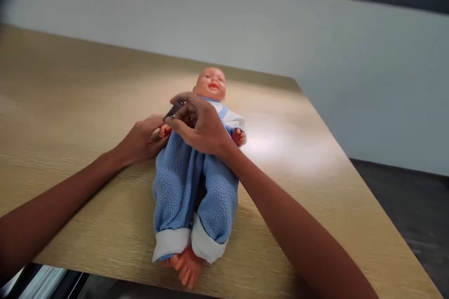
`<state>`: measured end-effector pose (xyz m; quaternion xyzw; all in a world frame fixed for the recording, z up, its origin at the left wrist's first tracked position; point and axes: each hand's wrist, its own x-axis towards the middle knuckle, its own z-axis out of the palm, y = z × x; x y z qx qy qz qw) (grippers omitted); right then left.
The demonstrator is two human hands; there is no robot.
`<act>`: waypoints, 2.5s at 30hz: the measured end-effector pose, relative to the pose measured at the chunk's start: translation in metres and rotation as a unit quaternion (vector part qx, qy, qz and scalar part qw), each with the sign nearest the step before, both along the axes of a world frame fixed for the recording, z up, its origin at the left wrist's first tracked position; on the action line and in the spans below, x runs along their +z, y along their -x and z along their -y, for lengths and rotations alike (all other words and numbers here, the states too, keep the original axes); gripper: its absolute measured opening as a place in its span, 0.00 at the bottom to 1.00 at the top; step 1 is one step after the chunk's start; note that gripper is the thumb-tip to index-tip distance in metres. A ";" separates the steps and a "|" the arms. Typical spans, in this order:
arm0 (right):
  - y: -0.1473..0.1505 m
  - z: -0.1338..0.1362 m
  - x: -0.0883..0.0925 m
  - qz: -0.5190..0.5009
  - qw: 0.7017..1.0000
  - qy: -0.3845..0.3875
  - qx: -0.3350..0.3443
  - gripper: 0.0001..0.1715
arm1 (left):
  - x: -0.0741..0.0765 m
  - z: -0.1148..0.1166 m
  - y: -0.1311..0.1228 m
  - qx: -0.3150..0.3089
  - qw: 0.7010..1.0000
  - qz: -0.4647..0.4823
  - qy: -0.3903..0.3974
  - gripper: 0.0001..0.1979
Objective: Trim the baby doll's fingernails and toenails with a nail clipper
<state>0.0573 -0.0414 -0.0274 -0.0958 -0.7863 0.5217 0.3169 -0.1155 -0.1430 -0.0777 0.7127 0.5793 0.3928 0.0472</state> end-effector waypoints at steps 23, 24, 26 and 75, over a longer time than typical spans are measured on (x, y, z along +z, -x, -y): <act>-0.023 0.009 0.012 0.078 0.994 -0.072 -0.005 0.26 | 0.000 0.015 -0.015 0.077 0.996 -0.033 -0.041 0.14; -0.023 0.009 0.012 0.078 0.994 -0.075 -0.020 0.25 | -0.001 0.014 -0.015 0.077 0.995 -0.032 -0.047 0.13; -0.023 0.009 0.012 0.089 0.990 -0.104 -0.027 0.23 | -0.004 0.014 -0.015 0.077 0.995 -0.029 -0.057 0.13; -0.008 -0.017 -0.006 -0.037 0.996 0.052 -0.069 0.09 | 0.009 -0.032 -0.039 0.160 0.965 0.107 -0.180 0.07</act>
